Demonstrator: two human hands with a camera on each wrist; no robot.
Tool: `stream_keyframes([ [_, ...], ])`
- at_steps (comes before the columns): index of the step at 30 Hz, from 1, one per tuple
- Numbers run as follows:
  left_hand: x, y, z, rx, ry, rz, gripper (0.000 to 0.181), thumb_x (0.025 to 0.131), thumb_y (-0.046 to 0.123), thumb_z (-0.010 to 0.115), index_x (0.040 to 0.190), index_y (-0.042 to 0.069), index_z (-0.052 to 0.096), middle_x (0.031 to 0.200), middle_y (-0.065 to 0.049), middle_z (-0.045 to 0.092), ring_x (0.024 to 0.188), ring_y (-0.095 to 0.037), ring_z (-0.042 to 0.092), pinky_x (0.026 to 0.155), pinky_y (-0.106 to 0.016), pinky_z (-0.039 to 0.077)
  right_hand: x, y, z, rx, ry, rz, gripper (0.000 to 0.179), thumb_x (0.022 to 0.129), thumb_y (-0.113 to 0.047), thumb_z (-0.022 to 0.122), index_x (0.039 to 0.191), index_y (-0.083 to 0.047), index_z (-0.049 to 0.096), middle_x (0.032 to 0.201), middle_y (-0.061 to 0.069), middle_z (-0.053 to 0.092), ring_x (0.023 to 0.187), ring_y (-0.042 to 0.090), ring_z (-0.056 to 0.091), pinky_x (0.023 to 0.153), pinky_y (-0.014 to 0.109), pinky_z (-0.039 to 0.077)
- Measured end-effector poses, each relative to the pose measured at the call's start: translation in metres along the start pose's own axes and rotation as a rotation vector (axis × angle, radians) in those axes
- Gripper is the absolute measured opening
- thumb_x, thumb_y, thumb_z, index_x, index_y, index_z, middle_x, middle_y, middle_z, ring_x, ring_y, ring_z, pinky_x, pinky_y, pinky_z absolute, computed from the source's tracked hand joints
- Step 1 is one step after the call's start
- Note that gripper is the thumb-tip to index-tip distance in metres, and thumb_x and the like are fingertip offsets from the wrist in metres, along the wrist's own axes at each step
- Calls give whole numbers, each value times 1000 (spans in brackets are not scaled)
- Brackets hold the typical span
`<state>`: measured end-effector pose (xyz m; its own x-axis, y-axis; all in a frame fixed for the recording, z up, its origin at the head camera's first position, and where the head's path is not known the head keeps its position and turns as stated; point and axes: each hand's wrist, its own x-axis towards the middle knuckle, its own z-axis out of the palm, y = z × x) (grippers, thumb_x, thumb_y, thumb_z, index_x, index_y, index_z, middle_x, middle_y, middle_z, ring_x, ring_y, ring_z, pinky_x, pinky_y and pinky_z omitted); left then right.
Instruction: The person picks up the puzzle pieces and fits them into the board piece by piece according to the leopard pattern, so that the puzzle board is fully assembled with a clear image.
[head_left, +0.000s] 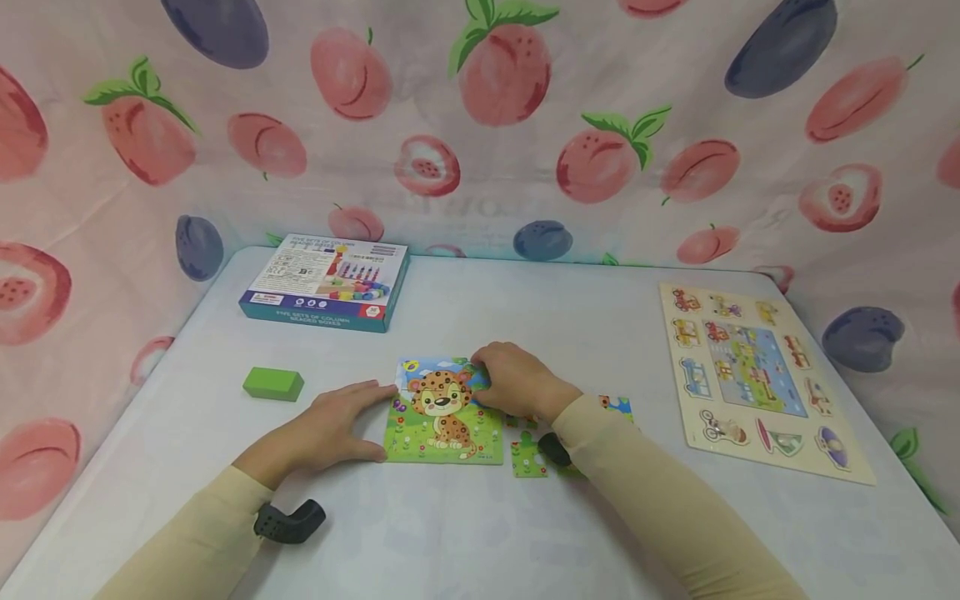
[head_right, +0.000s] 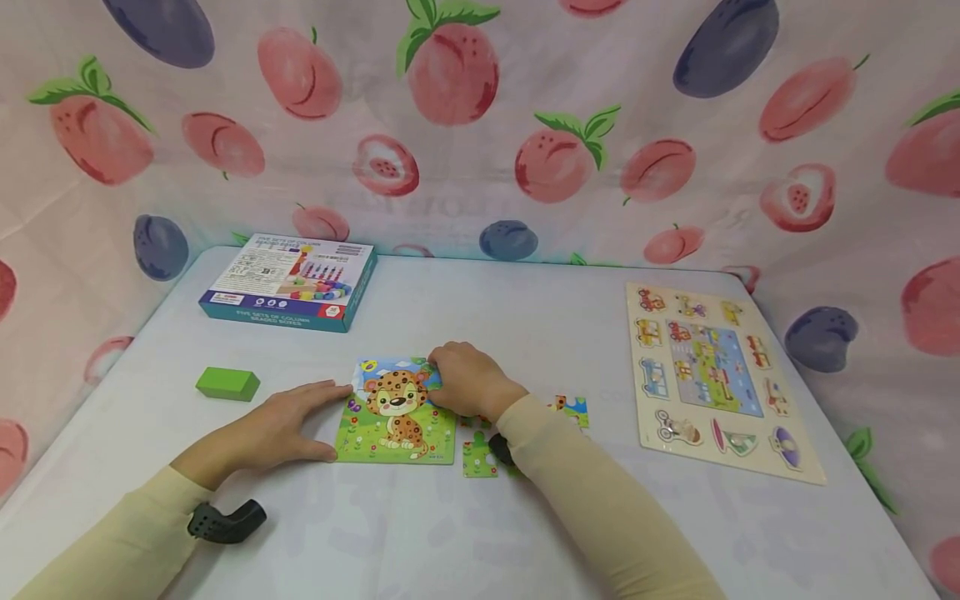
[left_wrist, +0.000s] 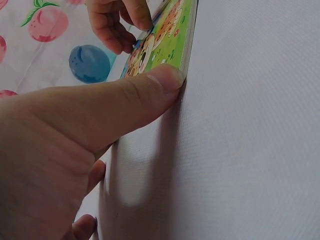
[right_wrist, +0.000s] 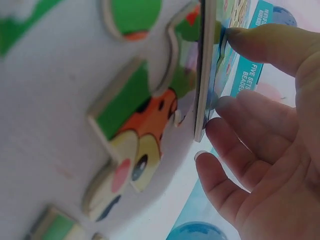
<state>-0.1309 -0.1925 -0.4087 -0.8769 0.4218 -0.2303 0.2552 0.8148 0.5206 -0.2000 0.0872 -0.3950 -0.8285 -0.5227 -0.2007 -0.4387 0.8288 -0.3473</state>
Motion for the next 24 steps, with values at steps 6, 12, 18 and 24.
stream_keyframes([
  [6,0,0,0,-3,-3,-5,84,78,31,87,149,11,48,153,-21,41,142,-43,32,111,-62,33,0,0,0,-11,-8,1,52,91,-28,73,134,-3,58,128,7,61,115,23,55,102,36,46],
  [12,0,0,0,1,-4,-3,83,78,31,87,149,11,48,152,-21,41,142,-43,33,111,-64,31,0,0,1,-4,-5,-9,50,92,-27,73,134,-3,59,127,8,62,115,23,56,102,37,47],
  [18,-1,1,0,10,0,2,83,78,31,86,149,10,48,152,-20,42,142,-43,32,111,-65,30,1,1,2,0,0,-22,47,92,-27,72,132,-3,61,126,7,62,115,23,56,102,37,47],
  [24,-1,1,0,5,-1,-4,84,78,31,87,149,11,48,152,-21,42,142,-43,33,110,-64,32,0,-1,1,-10,-4,-9,49,93,-28,73,134,-4,60,127,7,62,115,22,57,103,37,46],
])
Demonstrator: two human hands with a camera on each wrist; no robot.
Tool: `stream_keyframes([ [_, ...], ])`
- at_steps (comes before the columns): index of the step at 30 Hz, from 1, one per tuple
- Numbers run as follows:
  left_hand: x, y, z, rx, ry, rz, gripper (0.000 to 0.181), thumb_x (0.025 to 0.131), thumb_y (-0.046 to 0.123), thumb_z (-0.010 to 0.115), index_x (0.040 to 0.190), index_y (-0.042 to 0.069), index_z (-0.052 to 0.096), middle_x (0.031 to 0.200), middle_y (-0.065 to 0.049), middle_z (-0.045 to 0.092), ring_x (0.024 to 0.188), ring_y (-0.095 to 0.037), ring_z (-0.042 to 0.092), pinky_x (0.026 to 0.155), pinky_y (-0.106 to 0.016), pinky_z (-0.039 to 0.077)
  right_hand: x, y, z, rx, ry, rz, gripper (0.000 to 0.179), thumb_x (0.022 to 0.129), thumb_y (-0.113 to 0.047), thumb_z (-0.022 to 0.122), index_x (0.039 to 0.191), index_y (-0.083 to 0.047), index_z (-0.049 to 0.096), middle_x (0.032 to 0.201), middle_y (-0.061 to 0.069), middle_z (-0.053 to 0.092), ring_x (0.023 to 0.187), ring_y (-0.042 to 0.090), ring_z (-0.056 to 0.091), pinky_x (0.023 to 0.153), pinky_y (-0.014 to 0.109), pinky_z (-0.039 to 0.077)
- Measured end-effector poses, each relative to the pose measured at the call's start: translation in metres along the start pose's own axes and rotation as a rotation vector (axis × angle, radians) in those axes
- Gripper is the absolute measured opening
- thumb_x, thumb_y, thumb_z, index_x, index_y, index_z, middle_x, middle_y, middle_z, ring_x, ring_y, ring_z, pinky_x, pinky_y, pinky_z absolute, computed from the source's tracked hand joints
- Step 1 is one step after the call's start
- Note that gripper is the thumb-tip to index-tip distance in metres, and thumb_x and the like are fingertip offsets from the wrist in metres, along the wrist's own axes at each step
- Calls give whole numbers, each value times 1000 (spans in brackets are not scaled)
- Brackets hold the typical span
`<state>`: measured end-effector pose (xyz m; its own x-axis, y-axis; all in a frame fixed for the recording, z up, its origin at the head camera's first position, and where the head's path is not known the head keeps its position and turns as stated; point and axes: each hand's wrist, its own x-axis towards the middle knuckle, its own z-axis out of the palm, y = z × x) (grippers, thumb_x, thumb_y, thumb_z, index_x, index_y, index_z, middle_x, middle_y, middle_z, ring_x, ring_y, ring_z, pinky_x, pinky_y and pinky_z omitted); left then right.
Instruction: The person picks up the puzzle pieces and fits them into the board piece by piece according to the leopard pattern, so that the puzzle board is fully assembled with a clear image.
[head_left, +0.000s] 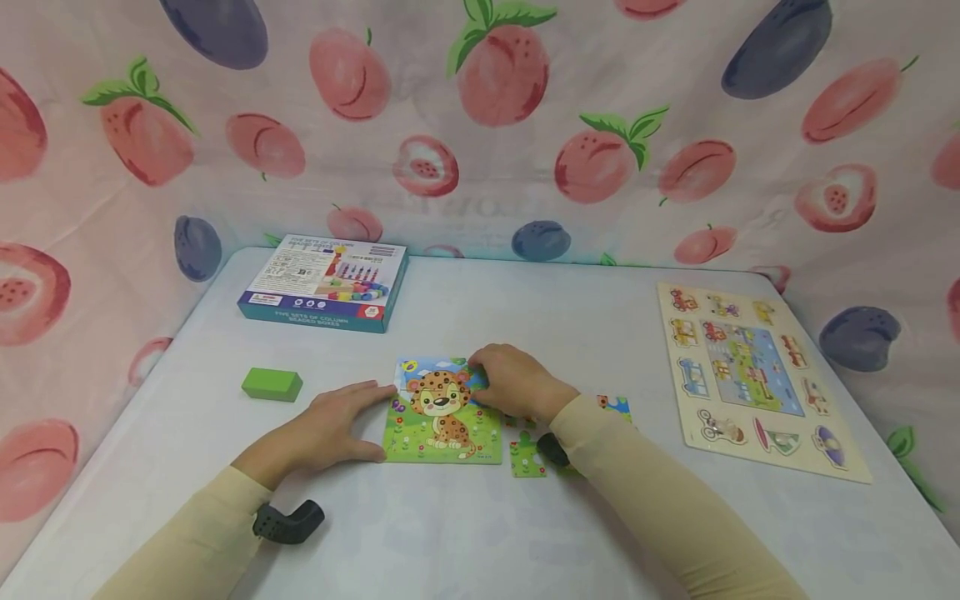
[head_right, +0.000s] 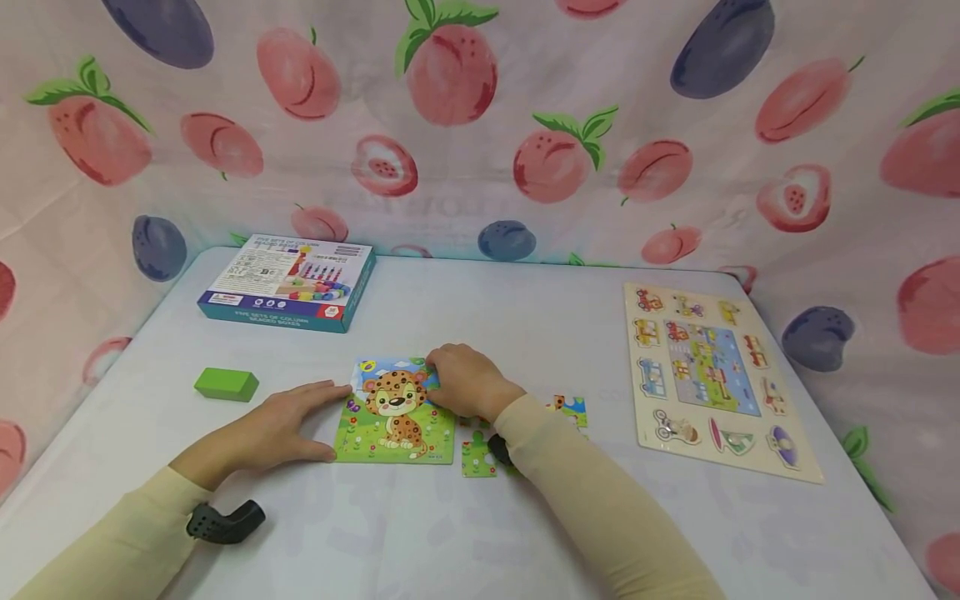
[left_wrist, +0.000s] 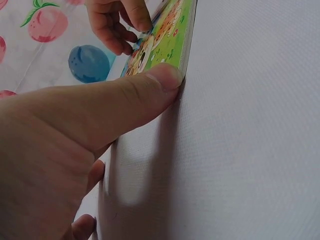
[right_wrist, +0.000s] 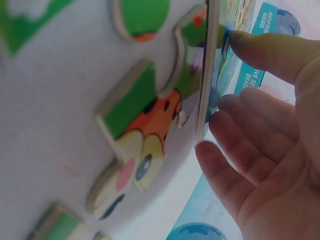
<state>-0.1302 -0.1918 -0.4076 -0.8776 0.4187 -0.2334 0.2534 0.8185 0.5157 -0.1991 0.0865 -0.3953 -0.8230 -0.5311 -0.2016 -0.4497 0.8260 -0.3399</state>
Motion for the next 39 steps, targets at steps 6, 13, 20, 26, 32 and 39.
stream_keyframes([
  [6,1,-1,0,-2,-2,-5,84,78,31,87,149,12,48,153,-21,41,142,-43,32,110,-64,32,-1,-2,-2,-12,2,23,54,92,-31,75,136,-5,58,131,7,60,116,21,58,103,37,47],
  [13,1,-2,1,-7,-1,-1,83,78,31,87,149,12,48,153,-21,41,142,-43,32,110,-65,32,-6,1,-3,77,-9,-8,54,91,-28,75,135,-2,58,131,9,60,120,24,56,105,38,45],
  [20,1,-3,2,-7,3,-2,83,78,31,87,149,12,49,153,-21,41,142,-43,32,110,-64,32,-20,6,-16,97,28,-14,56,91,-29,74,138,-4,56,135,9,58,124,26,55,106,40,45],
  [26,0,-3,1,-4,5,-3,83,78,32,87,149,13,49,153,-21,41,143,-43,32,111,-65,31,-37,14,-25,152,37,11,50,92,-23,69,138,-7,57,136,8,59,123,27,55,103,45,47],
  [32,0,-3,1,0,8,10,83,78,32,87,149,12,49,152,-22,42,142,-44,33,110,-65,32,-50,25,-23,136,47,13,49,92,-20,70,137,-6,58,134,11,60,124,30,55,105,46,46],
  [39,0,-3,2,-6,8,-3,83,78,32,87,149,13,49,153,-22,41,142,-44,32,109,-67,31,-63,39,-15,109,57,10,53,88,-21,77,135,-3,60,134,11,61,126,31,54,107,47,44],
])
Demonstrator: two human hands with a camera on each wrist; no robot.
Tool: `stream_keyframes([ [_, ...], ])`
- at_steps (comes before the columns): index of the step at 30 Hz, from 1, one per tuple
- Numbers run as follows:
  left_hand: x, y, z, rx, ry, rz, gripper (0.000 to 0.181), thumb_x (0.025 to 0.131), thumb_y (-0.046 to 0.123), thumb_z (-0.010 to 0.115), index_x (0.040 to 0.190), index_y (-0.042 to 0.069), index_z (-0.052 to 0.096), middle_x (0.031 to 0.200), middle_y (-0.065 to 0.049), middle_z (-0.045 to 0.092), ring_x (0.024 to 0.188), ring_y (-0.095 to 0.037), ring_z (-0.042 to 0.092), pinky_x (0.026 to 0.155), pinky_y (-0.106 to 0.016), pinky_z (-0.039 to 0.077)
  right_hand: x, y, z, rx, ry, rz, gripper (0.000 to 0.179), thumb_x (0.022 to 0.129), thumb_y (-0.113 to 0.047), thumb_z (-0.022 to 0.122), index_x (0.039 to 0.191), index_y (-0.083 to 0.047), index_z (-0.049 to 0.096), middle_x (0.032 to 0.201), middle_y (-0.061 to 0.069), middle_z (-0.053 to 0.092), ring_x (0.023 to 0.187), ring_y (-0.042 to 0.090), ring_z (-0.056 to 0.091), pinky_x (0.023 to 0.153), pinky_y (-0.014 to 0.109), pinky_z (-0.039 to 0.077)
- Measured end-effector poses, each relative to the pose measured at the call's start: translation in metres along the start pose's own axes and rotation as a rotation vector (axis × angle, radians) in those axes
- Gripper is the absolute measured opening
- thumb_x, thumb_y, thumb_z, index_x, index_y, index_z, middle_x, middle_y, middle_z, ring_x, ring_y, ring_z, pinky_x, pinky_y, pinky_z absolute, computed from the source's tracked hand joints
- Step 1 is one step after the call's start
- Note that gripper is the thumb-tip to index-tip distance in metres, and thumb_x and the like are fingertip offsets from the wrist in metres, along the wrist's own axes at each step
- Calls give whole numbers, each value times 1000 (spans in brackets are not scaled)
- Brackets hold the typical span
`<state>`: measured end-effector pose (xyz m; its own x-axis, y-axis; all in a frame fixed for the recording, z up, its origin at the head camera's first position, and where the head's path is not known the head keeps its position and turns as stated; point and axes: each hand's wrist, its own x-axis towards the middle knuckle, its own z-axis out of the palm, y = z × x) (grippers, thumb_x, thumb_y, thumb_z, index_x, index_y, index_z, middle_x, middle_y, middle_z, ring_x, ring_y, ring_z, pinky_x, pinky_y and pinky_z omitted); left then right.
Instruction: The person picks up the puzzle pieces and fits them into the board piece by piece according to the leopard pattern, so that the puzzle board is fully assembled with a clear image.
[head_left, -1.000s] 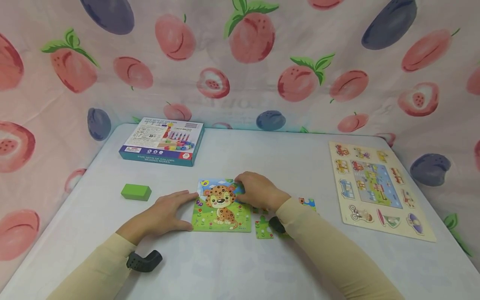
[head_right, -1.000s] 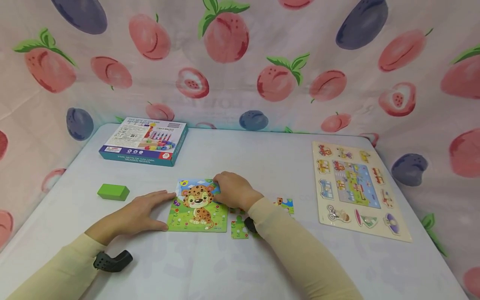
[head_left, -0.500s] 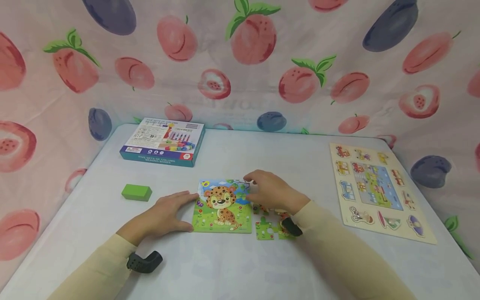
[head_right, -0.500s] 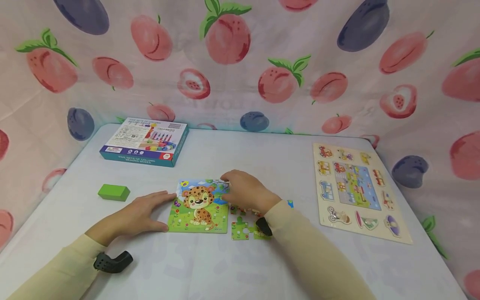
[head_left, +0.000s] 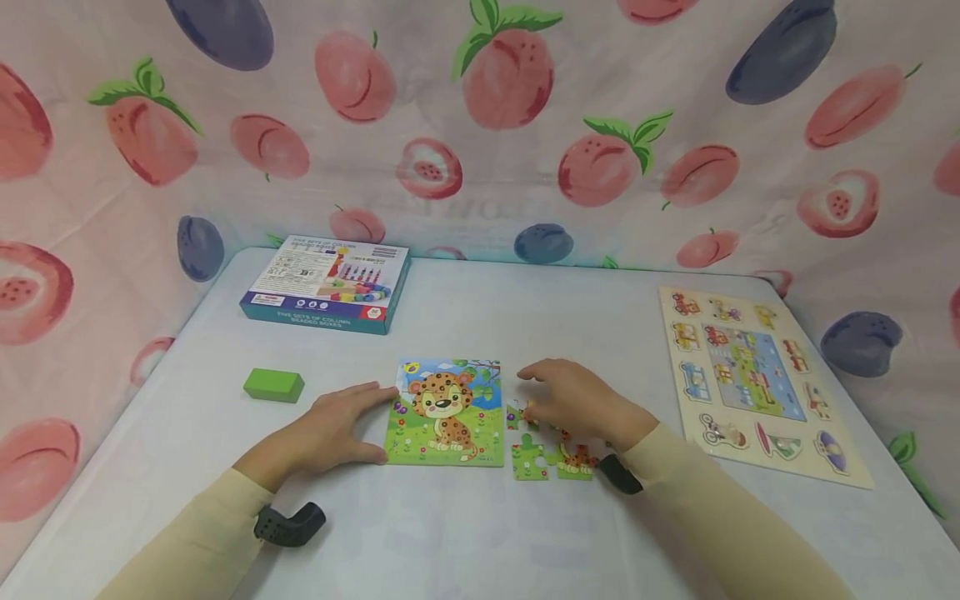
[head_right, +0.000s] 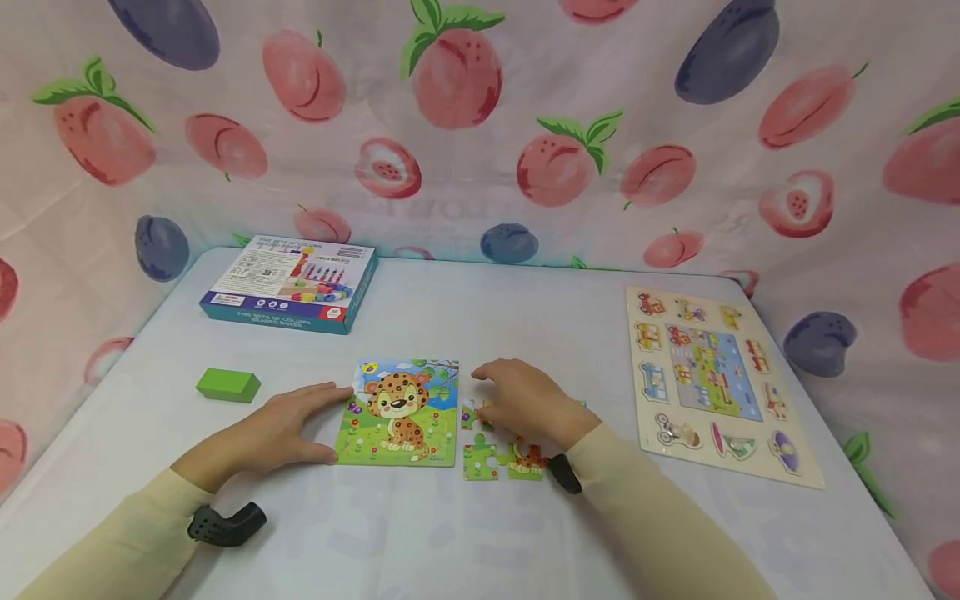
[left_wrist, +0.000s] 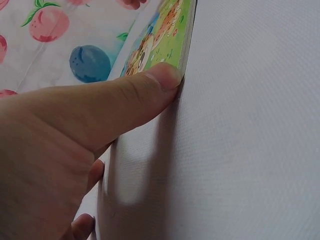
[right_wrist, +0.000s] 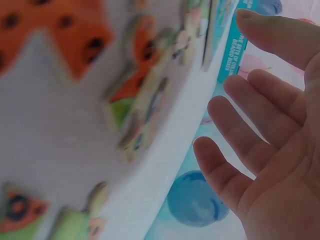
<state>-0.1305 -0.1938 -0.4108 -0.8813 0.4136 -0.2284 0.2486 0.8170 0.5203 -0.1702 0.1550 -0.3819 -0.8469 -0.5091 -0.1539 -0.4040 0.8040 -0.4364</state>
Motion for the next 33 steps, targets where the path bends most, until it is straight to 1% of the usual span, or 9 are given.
stream_keyframes([
  [3,0,0,0,-3,1,-4,82,78,32,87,149,13,49,153,-22,40,142,-44,32,110,-66,31,-4,6,3,-2,-6,16,54,87,-22,78,134,-3,60,135,11,60,128,31,52,108,47,42],
  [6,-1,1,0,-5,-2,-7,82,78,31,87,149,13,49,153,-22,40,142,-44,32,109,-65,32,-6,10,6,-3,-11,31,52,87,-21,77,134,-4,61,134,10,61,126,29,54,108,47,43],
  [8,-1,2,-1,-6,-7,-10,82,78,32,87,149,13,49,153,-22,40,142,-43,32,109,-65,33,-8,12,8,8,-12,45,52,87,-20,77,134,-4,61,133,10,61,123,28,55,107,47,44],
  [12,-1,2,-2,-10,-16,-21,83,78,33,86,149,14,48,154,-21,39,143,-43,31,110,-66,31,-11,14,11,45,-16,81,51,88,-21,77,134,-6,61,131,7,61,111,23,55,104,45,45],
  [15,-1,2,-2,-12,-18,-26,83,79,34,86,150,15,48,154,-21,39,143,-43,30,110,-67,30,-12,14,12,60,-20,96,51,88,-22,77,134,-8,62,131,5,61,111,22,54,105,45,45],
  [19,0,2,-2,-13,-20,-25,83,79,34,86,150,15,47,155,-21,38,143,-43,30,110,-66,30,-13,16,13,48,-18,80,49,88,-21,76,133,-7,63,132,5,62,119,24,55,107,46,44],
  [25,0,3,-2,-15,-22,-33,83,79,34,86,150,15,47,155,-21,38,144,-43,30,110,-66,31,-12,16,14,38,-16,66,47,89,-21,76,131,-6,64,129,6,63,119,25,55,106,46,44],
  [29,-1,3,-2,-12,-18,-26,83,79,33,86,150,14,47,154,-21,39,143,-43,30,110,-66,31,-11,14,14,25,-18,63,46,89,-21,77,130,-6,64,129,6,63,120,26,55,107,46,44],
  [33,-1,2,-1,-4,-9,-14,83,79,33,86,150,14,48,154,-21,40,143,-43,31,110,-65,32,-11,13,15,7,-11,40,45,89,-21,77,128,-5,65,128,7,64,121,27,56,107,46,44],
])
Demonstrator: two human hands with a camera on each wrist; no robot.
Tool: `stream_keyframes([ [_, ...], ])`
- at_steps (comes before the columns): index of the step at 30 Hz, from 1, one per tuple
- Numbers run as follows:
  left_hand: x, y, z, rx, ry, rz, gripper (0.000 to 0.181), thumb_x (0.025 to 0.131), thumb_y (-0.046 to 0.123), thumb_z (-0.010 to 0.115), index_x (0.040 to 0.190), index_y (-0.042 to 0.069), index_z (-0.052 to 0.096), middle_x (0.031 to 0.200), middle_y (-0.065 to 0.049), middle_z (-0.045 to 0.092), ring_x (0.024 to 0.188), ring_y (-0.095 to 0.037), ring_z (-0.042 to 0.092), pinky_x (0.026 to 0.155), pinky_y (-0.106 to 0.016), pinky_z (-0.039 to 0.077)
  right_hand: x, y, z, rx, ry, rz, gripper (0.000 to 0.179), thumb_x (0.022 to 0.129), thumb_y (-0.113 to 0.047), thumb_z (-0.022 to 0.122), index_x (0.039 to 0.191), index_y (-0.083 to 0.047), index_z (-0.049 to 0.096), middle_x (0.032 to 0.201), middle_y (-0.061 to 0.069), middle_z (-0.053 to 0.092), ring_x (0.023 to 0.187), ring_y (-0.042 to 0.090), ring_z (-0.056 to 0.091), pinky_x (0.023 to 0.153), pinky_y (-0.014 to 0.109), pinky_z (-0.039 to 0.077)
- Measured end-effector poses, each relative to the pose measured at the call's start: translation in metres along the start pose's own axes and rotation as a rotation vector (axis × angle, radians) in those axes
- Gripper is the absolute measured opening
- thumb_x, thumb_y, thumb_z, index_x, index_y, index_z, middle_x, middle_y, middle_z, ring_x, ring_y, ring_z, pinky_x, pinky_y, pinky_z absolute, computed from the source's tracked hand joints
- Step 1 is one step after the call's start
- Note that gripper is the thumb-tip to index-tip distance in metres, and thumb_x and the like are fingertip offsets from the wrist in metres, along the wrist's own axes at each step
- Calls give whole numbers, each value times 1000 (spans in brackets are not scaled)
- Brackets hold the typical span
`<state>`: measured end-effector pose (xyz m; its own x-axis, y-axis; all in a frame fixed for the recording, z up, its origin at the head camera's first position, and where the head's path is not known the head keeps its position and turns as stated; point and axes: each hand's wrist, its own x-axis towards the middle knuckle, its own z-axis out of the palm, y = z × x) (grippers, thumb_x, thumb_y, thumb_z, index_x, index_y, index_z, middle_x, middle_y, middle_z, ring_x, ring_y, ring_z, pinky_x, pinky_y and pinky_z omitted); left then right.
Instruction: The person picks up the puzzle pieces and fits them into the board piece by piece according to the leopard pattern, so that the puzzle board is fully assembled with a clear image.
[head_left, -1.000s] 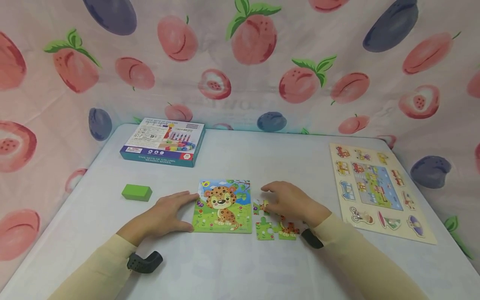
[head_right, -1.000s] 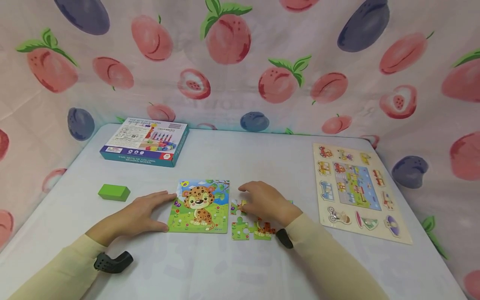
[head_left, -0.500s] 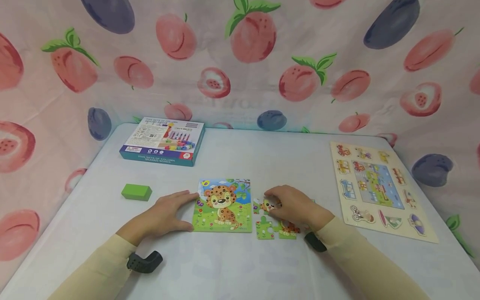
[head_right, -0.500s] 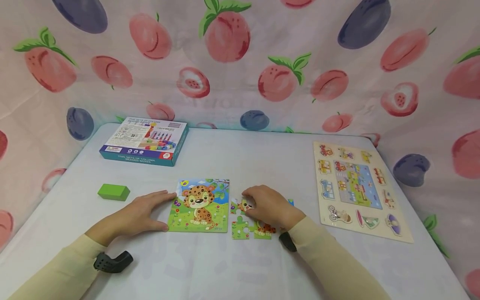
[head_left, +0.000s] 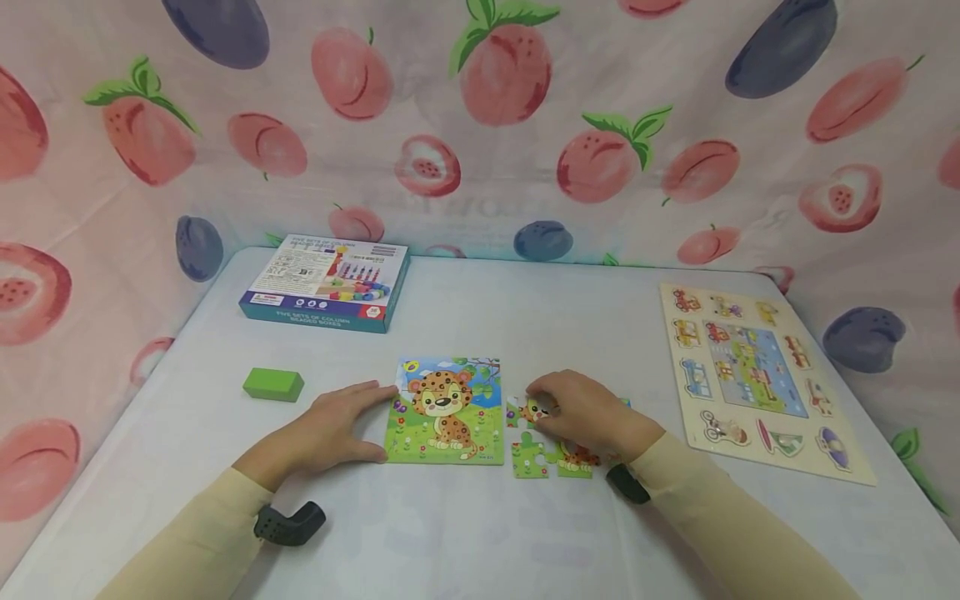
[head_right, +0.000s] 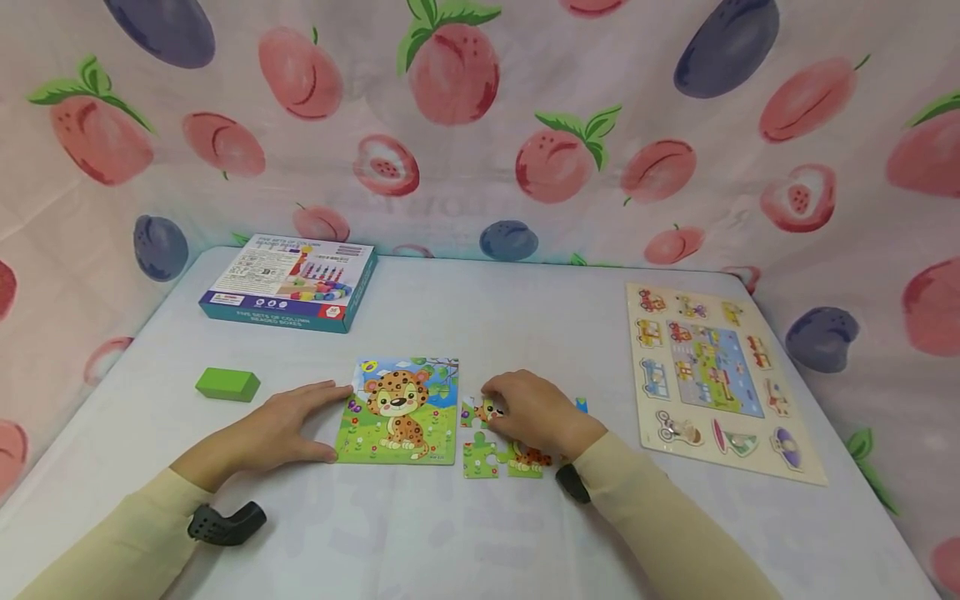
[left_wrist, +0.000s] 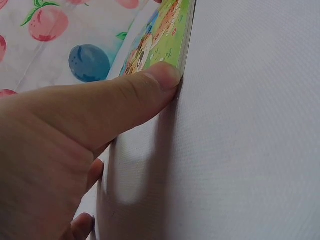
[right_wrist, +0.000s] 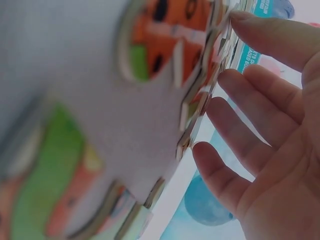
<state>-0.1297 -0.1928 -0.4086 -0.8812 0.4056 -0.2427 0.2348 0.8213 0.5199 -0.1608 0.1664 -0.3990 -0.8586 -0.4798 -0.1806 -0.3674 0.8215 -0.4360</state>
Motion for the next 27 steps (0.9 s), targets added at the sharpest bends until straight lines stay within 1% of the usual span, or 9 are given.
stream_keyframes([
  [3,0,-1,0,3,3,7,83,79,32,86,149,13,48,153,-21,40,143,-43,31,110,-65,32,0,-1,0,-20,7,-22,42,89,-21,77,126,-4,66,125,8,65,120,28,57,106,46,45],
  [10,0,0,0,-1,4,12,82,78,31,86,149,13,48,153,-21,41,143,-43,31,110,-65,32,0,-2,0,-61,16,-27,38,89,-21,76,122,-5,68,122,7,67,118,27,58,105,45,45],
  [13,0,0,0,2,6,16,83,78,31,87,149,12,48,152,-21,41,142,-43,32,110,-65,33,0,-4,0,-78,14,-42,36,89,-20,76,120,-4,68,119,7,67,116,27,59,104,45,46],
  [18,0,0,0,4,7,16,83,78,32,87,149,13,48,153,-22,41,142,-44,32,109,-65,32,1,-5,0,-100,13,-46,37,89,-21,76,120,-4,69,118,6,68,115,25,60,103,43,47],
  [27,0,-1,0,6,4,22,83,78,31,86,149,12,48,153,-22,41,142,-44,32,110,-66,31,1,-5,0,-111,20,-49,41,88,-23,77,122,-1,67,120,9,68,117,27,59,103,44,47],
])
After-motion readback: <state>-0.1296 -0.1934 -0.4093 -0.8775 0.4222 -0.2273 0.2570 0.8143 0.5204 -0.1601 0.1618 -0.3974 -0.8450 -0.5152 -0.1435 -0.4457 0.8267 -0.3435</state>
